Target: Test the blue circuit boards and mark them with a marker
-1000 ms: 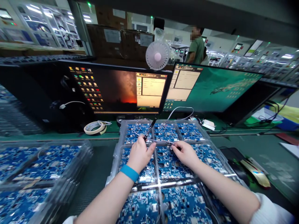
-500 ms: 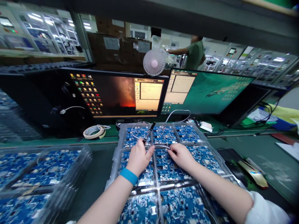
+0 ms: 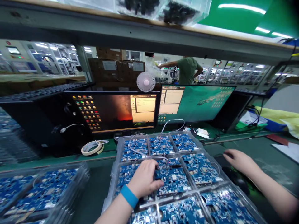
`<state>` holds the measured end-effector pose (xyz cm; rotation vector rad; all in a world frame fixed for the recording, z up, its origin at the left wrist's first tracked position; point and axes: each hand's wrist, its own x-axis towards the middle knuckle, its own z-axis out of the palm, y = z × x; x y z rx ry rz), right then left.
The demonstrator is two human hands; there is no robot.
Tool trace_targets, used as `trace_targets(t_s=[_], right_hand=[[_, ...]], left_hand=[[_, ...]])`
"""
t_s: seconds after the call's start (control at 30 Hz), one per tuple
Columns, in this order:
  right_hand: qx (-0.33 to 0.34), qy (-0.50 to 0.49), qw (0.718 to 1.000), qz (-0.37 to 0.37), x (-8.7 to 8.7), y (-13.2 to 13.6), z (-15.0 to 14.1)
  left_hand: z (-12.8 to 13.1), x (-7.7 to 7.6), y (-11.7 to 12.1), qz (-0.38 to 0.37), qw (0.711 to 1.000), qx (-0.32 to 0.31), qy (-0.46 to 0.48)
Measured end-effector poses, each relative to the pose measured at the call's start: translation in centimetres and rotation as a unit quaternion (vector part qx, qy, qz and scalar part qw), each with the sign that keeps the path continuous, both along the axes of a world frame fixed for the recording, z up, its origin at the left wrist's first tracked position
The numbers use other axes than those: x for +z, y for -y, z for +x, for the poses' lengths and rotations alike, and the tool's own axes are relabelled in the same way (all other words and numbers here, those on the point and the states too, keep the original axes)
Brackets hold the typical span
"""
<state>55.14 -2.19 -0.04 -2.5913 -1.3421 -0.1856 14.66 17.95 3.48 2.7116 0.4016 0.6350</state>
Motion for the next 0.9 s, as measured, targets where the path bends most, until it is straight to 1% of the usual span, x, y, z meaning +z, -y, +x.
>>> trace_targets(t_s=[0.03,0.1,0.13,0.2,0.27,0.33,0.47,0.57,0.67,0.73,0.8,0.9], right_hand=[[0.014,0.002,1.000,-0.021,-1.7,1.2,1.4],[0.040,-0.004,0.998,-0.045,-4.8,3.2,3.2],[0.051,-0.015,0.997,-0.053,-6.0,3.9,3.6],[0.063,-0.040,0.995,-0.064,-7.9,4.7,3.8],[0.063,-0.064,0.994,-0.067,-9.1,5.0,3.5],[0.057,-0.084,0.993,-0.061,-9.8,5.0,3.3],[0.051,-0.100,0.993,-0.042,-10.9,5.0,3.5],[0.050,-0.092,0.993,-0.046,-11.4,5.1,3.8],[0.044,-0.081,0.993,-0.071,-11.1,5.0,3.7],[0.038,-0.067,0.994,-0.074,-10.0,4.5,3.1],[0.035,-0.043,0.997,-0.056,-7.9,3.4,1.9],[0.045,0.000,0.999,-0.002,-3.6,1.0,-0.5]], left_hand=[[0.1,0.2,0.3,0.001,1.000,-0.026,-0.014],[0.2,0.3,0.7,0.004,0.998,-0.041,-0.038],[0.3,0.4,0.9,0.004,0.998,-0.039,-0.046],[0.3,0.4,0.9,0.002,0.998,-0.033,-0.051],[0.3,0.3,0.9,-0.002,0.998,-0.030,-0.049],[0.3,0.3,0.8,-0.004,0.998,-0.030,-0.046],[0.3,0.2,0.8,-0.009,0.998,-0.029,-0.046],[0.3,0.2,0.8,-0.011,0.998,-0.032,-0.049],[0.3,0.1,0.8,-0.011,0.998,-0.031,-0.050],[0.2,0.0,0.8,-0.011,0.998,-0.028,-0.051],[0.2,0.0,0.8,-0.013,0.998,-0.028,-0.053],[0.2,0.2,0.8,-0.017,0.998,-0.029,-0.057]])
